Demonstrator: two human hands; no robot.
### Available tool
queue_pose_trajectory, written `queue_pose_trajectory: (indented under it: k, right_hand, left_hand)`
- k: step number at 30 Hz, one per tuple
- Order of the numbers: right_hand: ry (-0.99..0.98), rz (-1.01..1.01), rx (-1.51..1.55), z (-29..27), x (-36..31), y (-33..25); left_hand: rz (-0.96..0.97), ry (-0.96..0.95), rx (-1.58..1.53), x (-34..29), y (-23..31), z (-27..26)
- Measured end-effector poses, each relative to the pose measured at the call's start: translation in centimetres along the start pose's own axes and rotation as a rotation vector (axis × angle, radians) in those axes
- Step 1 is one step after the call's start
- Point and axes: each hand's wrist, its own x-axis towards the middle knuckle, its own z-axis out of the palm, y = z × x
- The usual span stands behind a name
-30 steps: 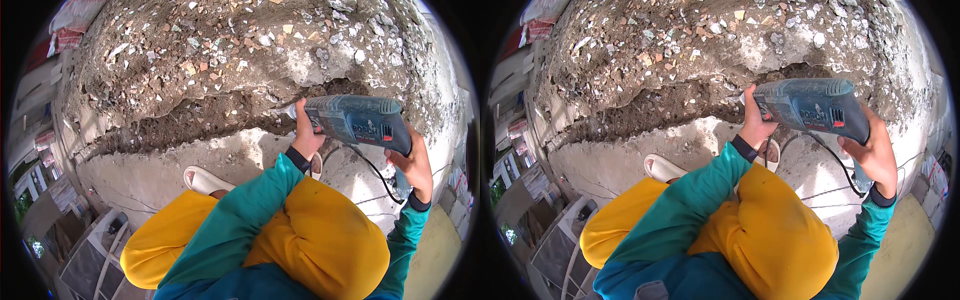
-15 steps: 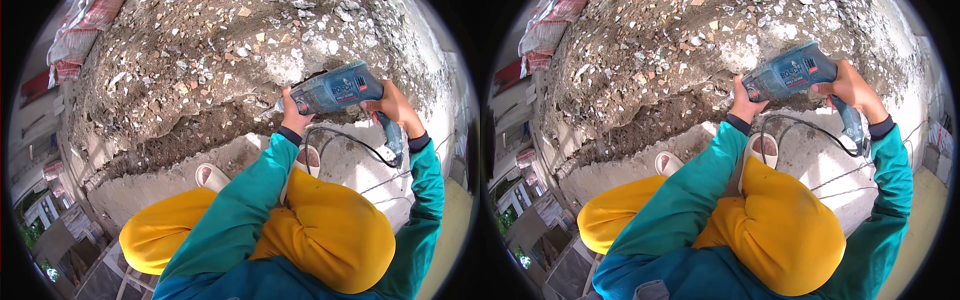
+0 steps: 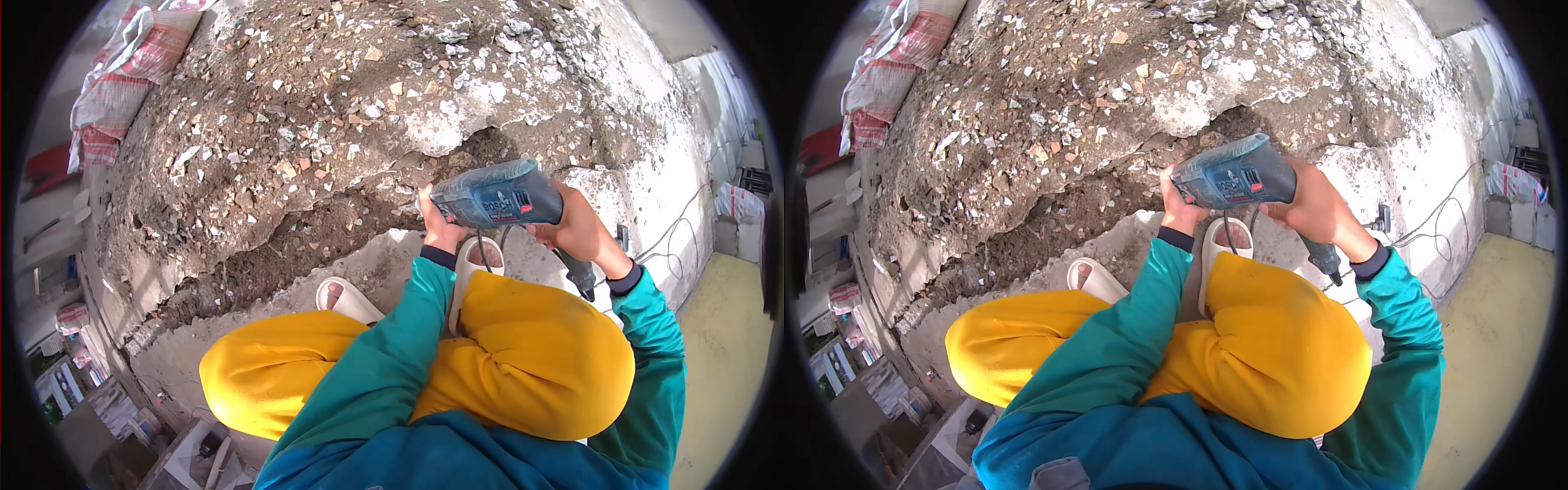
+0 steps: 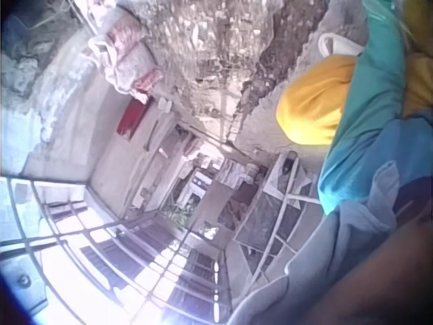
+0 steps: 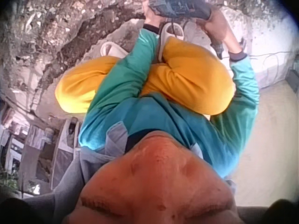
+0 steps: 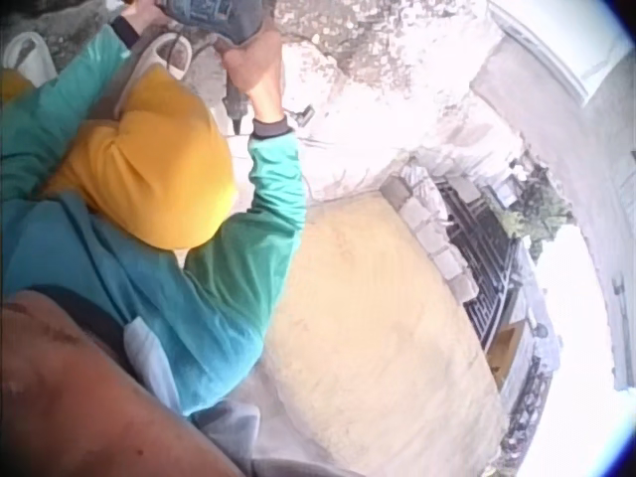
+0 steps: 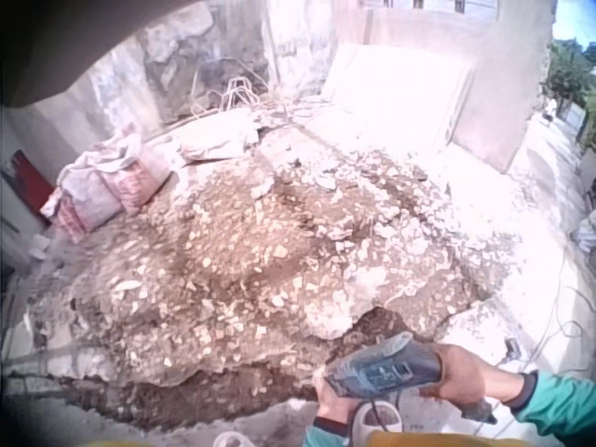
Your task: Drilling and breaking a concrete floor using a hammer drill.
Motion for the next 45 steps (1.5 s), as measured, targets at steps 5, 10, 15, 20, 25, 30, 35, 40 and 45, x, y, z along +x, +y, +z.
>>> queue_pose_trajectory:
  k: [5, 10, 15, 20, 25, 30, 35, 40, 45]
  right_hand:
    - [0.029, 0.001, -0.107, -3.4, -4.4, -5.1]
    - [0.335, 0.002, -0.237, -9.4, -12.4, -9.5]
    - [0.491, 0.137, -0.327, -12.6, -14.4, -14.0]
    - [0.229, 0.175, -0.382, -10.9, -9.9, -16.6]
    - [-0.016, 0.019, -0.449, -9.0, -0.2, -5.4]
    - [0.008, 0.085, -0.437, -9.2, 0.0, -6.3]
    - [0.16, -0.088, -0.691, -5.0, -1.4, -4.2]
    - [0.23, 0.072, -0.186, -2.5, -6.9, -3.9]
    - [0.304, 0.113, -0.115, -3.1, -9.6, -4.1]
  left_hand:
    - [-0.003, 0.007, -0.098, -5.6, -2.8, 5.7]
    - [-0.163, -0.314, -0.148, -6.4, -7.7, 11.4]
    - [-0.252, -0.274, -0.136, -7.5, -10.8, 17.4]
    - [-0.305, -0.047, -0.241, -4.3, -12.3, 15.7]
    - [-0.201, -0.014, -0.139, 2.8, -8.9, 7.3]
    - [-0.157, 0.063, -0.095, 3.7, -9.1, 7.7]
    - [-0.119, -0.03, -0.179, 3.0, -8.7, 4.7]
    - [-0.254, 0.003, -0.047, 2.1, -10.2, 4.7]
    - [-0.289, -0.058, -0.12, 0.5, -12.4, 5.0]
